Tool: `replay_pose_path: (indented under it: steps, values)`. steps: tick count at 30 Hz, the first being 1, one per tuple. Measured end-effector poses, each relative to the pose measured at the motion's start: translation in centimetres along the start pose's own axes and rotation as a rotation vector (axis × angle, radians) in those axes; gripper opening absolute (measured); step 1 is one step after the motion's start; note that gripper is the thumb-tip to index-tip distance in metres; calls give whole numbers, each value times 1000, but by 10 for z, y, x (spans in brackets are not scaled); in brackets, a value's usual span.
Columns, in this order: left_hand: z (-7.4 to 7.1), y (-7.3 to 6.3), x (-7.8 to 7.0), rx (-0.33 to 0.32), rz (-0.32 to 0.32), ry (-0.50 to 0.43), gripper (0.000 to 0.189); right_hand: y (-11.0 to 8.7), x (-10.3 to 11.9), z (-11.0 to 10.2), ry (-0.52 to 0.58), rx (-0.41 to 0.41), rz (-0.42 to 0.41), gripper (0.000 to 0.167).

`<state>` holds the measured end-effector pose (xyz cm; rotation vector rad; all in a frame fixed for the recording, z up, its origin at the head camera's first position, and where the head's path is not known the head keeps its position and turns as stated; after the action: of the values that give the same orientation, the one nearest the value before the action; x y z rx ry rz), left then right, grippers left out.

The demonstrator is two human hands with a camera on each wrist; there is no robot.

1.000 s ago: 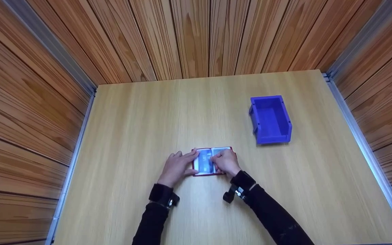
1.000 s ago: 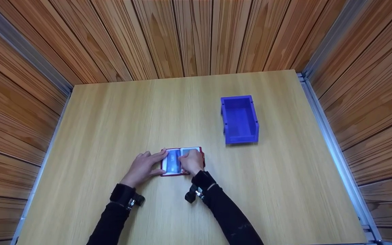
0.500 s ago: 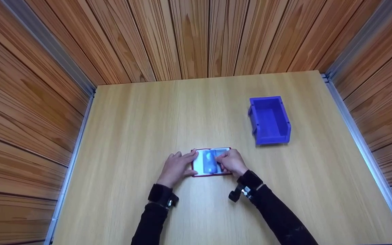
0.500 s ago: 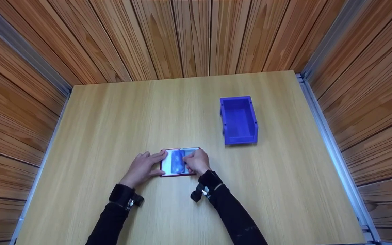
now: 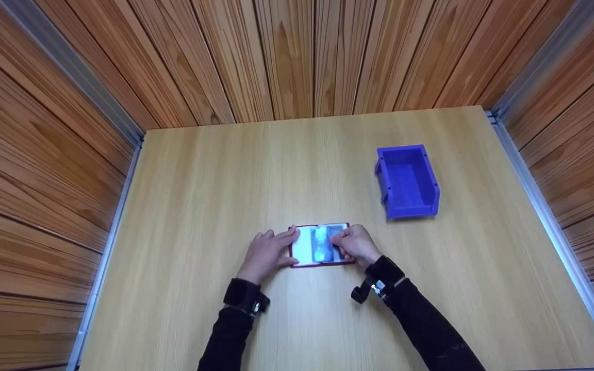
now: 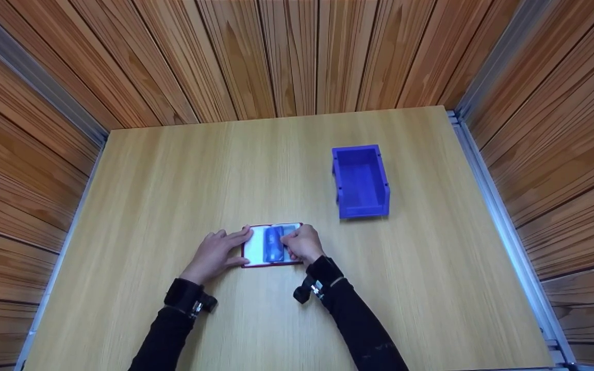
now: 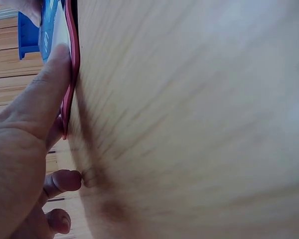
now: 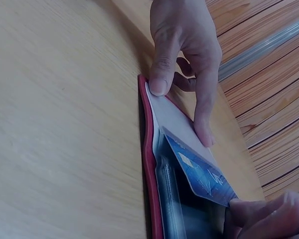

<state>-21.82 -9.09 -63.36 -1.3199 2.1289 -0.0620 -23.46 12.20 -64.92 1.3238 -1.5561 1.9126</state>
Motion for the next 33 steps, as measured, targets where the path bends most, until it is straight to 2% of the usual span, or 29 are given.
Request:
replay_pose_path:
  steps: [21,27,33]
  values:
    - [2,1,0,5,-4,40,81,-6,0,-13,-20,8,-5,14]
    - [0,1,0,23,-6,24,81,-13,15,-18,-14,27,-33,15]
    - [1,1,1,29,-14,17,81,-18,33,-42,18,26,-45,17]
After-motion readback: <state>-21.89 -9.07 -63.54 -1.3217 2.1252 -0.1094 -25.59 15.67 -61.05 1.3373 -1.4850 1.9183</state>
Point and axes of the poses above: each hand's wrist, its own y-axis towards the middle knuckle, its own z-axis out of the palm, x = y × z, the point moved 9 cm from there along y, towards the middle knuckle, and after that the axes turned 15 degrees about x, right-handed, at the moved point
